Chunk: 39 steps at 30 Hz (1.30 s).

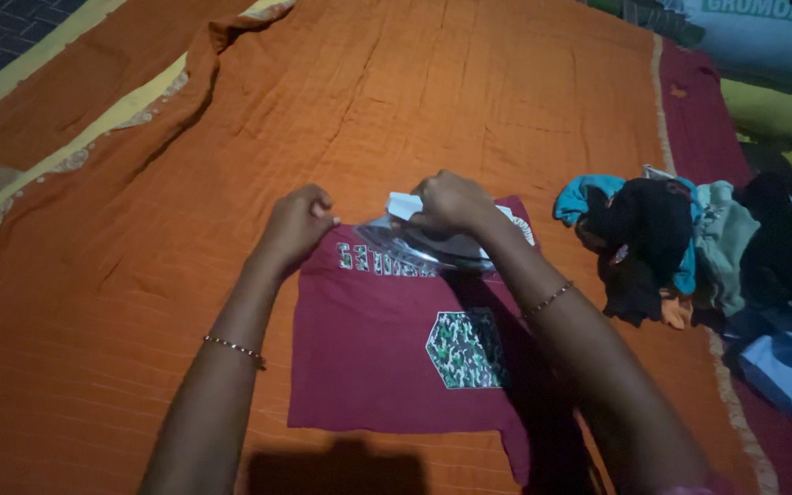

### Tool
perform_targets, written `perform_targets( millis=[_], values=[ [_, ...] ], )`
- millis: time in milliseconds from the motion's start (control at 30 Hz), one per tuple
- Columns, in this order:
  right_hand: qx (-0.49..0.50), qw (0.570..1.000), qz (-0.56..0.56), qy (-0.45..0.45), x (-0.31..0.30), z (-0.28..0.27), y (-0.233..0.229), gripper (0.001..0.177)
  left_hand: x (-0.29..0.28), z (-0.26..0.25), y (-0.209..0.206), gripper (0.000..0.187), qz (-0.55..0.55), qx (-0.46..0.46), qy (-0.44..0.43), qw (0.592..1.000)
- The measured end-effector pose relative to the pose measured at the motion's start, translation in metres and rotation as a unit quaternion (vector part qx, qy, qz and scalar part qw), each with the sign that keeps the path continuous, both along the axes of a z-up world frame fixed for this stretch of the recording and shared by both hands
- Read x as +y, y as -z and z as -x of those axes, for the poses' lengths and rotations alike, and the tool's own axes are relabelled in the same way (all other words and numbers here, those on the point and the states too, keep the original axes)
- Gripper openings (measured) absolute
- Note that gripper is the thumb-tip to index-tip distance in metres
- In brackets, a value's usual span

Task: The person irons a maroon t-shirt laid on an orange bedsheet. They smooth the fabric with one hand while moving the iron with the other, covering the front and sleeves of the shirt.

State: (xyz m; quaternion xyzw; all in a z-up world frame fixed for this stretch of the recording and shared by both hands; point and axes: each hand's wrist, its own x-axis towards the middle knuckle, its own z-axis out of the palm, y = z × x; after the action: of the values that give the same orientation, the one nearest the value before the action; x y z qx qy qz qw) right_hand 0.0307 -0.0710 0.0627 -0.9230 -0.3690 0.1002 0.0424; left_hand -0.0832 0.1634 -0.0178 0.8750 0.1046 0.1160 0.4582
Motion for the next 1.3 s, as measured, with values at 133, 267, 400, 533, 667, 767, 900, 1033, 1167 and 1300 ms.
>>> perform_targets(
  millis=[133,267,400,533,667,767,900,1033,1167,1300],
  values=[
    [0.016,0.999,-0.019,0.024,0.006,-0.003,-0.003,0.052,0.007,0.017,-0.012,0.059,-0.007,0.054,-0.013,0.998],
    [0.063,0.997,-0.039,-0.010,0.002,-0.005,-0.006,0.050,0.011,0.026,-0.011,0.065,0.004,0.038,-0.025,0.999],
    [0.052,0.998,-0.016,-0.033,0.004,0.001,-0.006,0.047,0.011,0.023,-0.007,0.067,0.013,-0.005,-0.032,0.999],
    [-0.003,0.996,-0.017,-0.082,0.019,0.004,-0.001,0.045,0.013,0.025,-0.012,0.065,0.059,0.042,-0.045,0.996],
    [-0.009,0.998,0.016,-0.053,0.037,0.004,0.001,0.050,0.017,0.026,-0.008,0.056,0.054,0.014,-0.033,0.998],
    [-0.015,0.998,-0.027,-0.050,0.041,0.000,0.007,0.051,0.019,0.024,-0.001,0.049,0.058,-0.010,-0.033,0.998],
    [-0.018,0.994,-0.036,-0.104,0.041,-0.006,0.010,0.043,0.021,0.019,0.009,0.044,0.081,-0.039,-0.039,0.995],
    [-0.025,0.993,-0.011,-0.115,0.044,0.000,0.008,0.044,0.024,0.014,0.012,0.043,0.089,-0.041,-0.048,0.994],
    [-0.024,0.996,-0.024,-0.087,0.054,0.005,0.003,0.046,0.026,0.015,0.009,0.050,0.079,-0.001,-0.051,0.996],
    [-0.022,0.999,-0.029,-0.031,0.065,0.001,0.009,0.051,0.028,0.017,0.009,0.055,0.086,-0.004,-0.048,0.995]
  ],
)
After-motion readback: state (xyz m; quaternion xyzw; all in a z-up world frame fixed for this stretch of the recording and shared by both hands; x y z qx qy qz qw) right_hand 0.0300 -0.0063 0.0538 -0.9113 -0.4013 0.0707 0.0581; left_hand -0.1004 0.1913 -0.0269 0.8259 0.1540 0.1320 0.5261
